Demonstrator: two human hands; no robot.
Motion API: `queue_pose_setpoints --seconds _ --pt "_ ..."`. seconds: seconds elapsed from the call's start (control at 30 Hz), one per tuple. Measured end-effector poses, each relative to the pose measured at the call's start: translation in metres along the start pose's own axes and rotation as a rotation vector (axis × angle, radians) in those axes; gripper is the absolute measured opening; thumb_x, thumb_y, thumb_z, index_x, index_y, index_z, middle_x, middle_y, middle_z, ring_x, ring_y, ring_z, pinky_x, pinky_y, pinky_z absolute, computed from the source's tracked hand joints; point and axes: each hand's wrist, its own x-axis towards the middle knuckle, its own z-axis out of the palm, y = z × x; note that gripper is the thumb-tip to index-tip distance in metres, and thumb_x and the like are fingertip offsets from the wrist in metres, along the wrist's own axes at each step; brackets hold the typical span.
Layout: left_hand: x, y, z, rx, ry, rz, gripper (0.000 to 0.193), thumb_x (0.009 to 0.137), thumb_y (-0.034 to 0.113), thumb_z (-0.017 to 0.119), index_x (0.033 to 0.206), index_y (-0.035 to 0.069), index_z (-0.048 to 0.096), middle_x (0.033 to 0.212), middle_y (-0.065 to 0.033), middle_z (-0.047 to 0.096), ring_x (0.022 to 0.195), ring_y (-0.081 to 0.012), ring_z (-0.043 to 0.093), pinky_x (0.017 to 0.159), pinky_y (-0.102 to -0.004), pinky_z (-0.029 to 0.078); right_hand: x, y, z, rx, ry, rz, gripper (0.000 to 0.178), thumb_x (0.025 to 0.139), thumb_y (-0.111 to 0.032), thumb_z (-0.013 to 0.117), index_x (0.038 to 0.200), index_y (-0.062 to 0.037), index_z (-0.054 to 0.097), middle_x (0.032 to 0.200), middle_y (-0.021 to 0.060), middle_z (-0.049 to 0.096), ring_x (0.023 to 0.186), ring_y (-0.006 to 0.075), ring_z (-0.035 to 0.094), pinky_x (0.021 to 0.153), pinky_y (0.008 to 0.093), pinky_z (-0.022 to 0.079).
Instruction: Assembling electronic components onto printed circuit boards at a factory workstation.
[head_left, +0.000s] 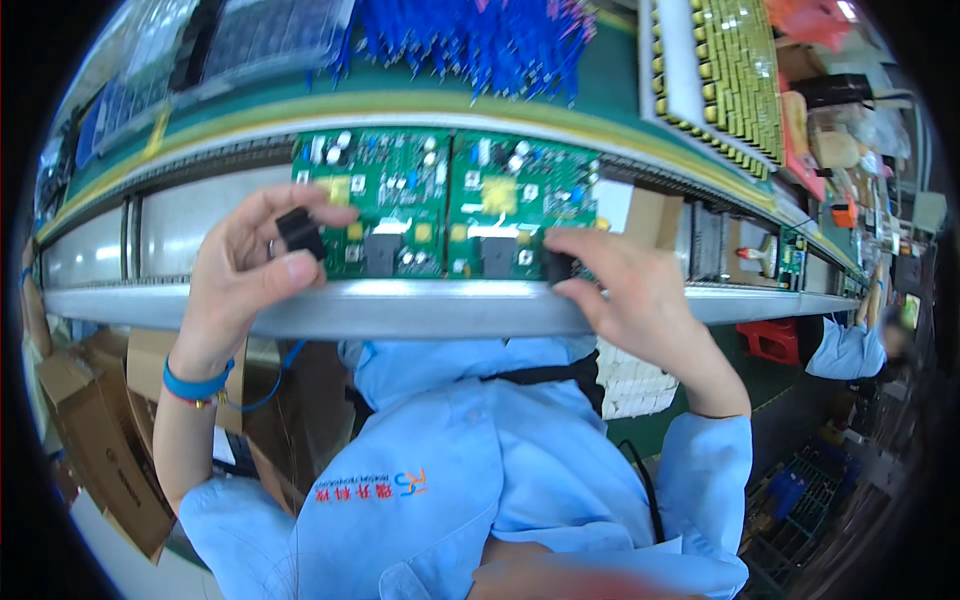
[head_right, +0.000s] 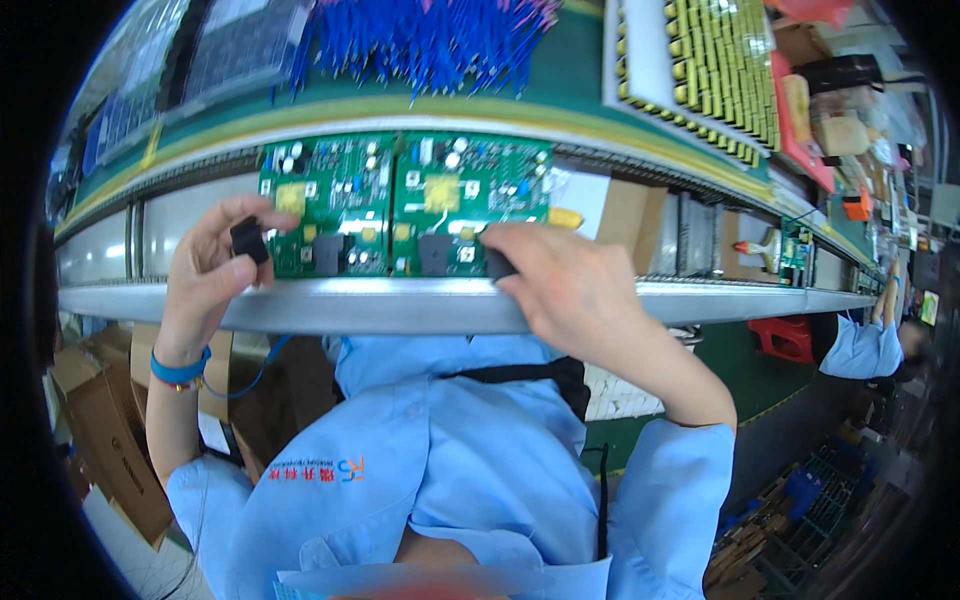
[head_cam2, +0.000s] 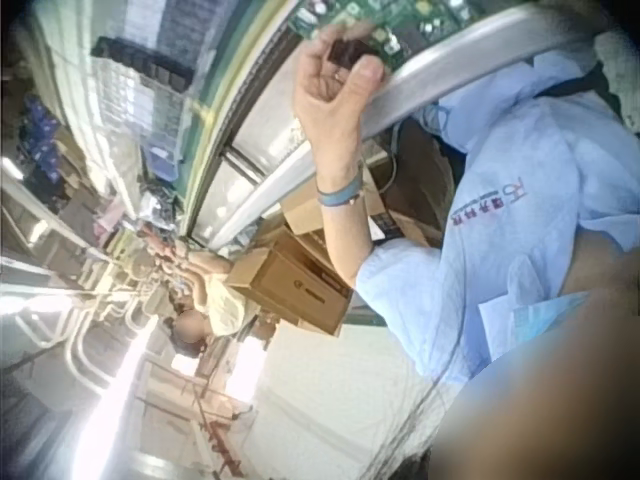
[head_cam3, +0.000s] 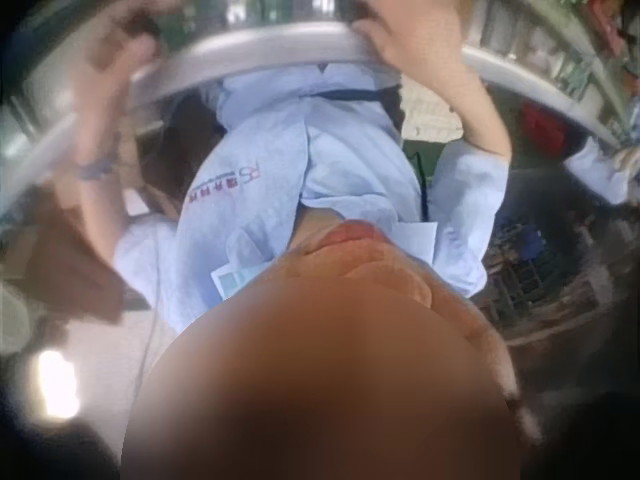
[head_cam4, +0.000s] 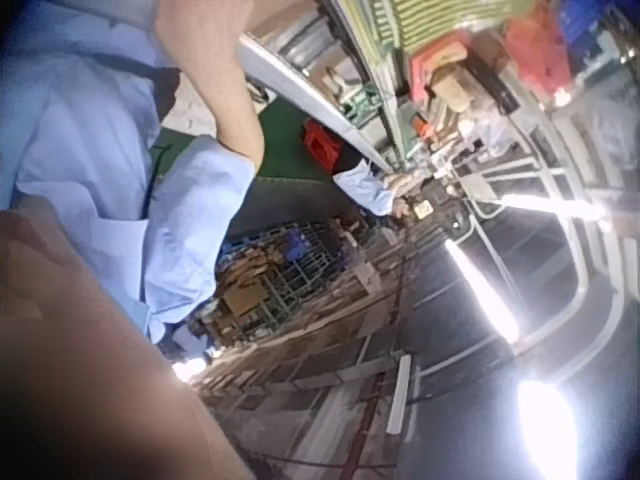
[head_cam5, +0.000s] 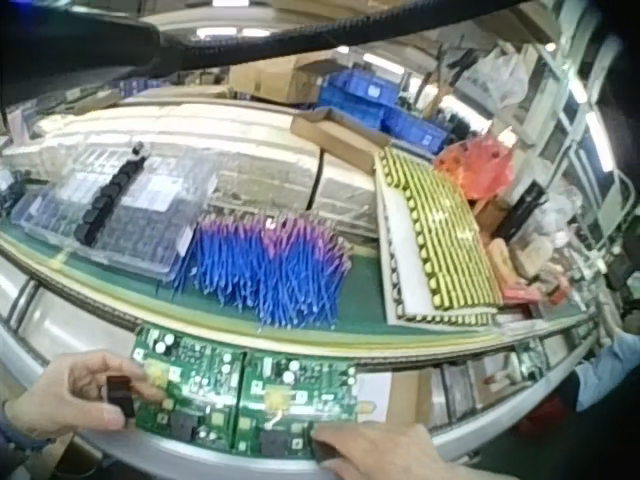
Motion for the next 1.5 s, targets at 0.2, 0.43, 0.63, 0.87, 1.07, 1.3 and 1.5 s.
queue_pose_setpoints --seconds 0.2,0.43,0.63,0.87,1.07,1.3,1.5 --pt "-0.005 0.0 0.0 0.045 0.047 0.024 0.056 0.081 0.008 0.07 0.13 -0.004 0.046 0.12 -0.0116 0.058 0.103 -0.0126 0.057 0.088 -0.0246 0.045 -0.005 0.002 0.007 0.009 0.045 0.009 0.04 0.072 -0.008 0.068 0.111 -0.0109 0.058 0.104 0.006 0.065 0.089 0.0265 0.065 0.067 0.0351 0.053" --pt "-0.015 -0.003 -0.015 0.449 0.107 0.22 0.046 0.081 0.003 0.069 0.124 0.0 0.053 0.108 -0.0067 0.062 0.095 -0.0118 0.061 0.088 -0.0273 0.049 0.003 0.001 -0.008 0.196 0.021 0.086 0.039 0.07 -0.007 0.076 0.107 -0.0083 0.065 0.111 0.0086 0.062 0.086 0.0203 0.062 0.061 0.0272 0.048" --pt "-0.018 0.005 -0.01 1.055 0.009 0.356 0.044 0.071 -0.003 0.068 0.114 0.007 0.061 0.108 -0.0086 0.06 0.093 -0.0243 0.06 0.086 -0.0316 0.048 0.011 0.02 -0.008 0.285 0.153 0.085 0.034 0.075 0.0 0.071 0.108 -0.0039 0.065 0.114 0.0071 0.06 0.058 0.0034 0.041 0.051 0.0188 0.033" --pt "-0.007 0.004 0.003 1.462 0.002 0.485 0.043 0.068 0.001 0.071 0.11 0.008 0.063 0.103 -0.0067 0.059 0.089 -0.0272 0.056 0.078 -0.0361 0.047 0.015 0.033 0.003 0.283 0.184 0.008 0.032 0.078 0.002 0.067 0.11 -0.0034 0.064 0.113 0.0073 0.06 0.057 0.0035 0.04 0.05 0.0184 0.032" --pt "0.012 0.017 0.005 1.407 -0.143 0.38 0.045 0.066 0.004 0.073 0.109 0.004 0.061 0.1 -0.0098 0.058 0.087 -0.0312 0.056 0.077 -0.039 0.047 0.012 0.049 -0.017 0.228 0.255 0.049 0.031 0.079 0.001 0.068 0.109 -0.0038 0.064 0.11 0.007 0.061 0.058 0.0043 0.042 0.051 0.0188 0.034" --pt "0.001 0.021 0.016 1.425 -0.087 0.279 0.041 0.067 0.005 0.072 0.106 0.003 0.062 0.099 -0.0114 0.059 0.085 -0.0318 0.06 0.075 -0.0396 0.05 0.051 0.074 -0.061 0.108 0.394 0.02 0.03 0.078 -0.003 0.068 0.109 -0.0049 0.063 0.102 0.0069 0.062 0.061 0.0109 0.05 0.055 0.0227 0.042" --pt "0.003 0.024 0.012 1.328 -0.138 0.242 0.041 0.067 0.006 0.072 0.107 0.003 0.063 0.1 -0.0121 0.059 0.086 -0.0308 0.062 0.077 -0.0392 0.051 0.147 0.174 -0.118 -0.498 0.624 0.018 0.036 0.082 -0.022 0.065 0.116 -0.0122 0.06 0.103 0.0069 0.063 0.08 0.0264 0.063 0.07 0.0384 0.05"
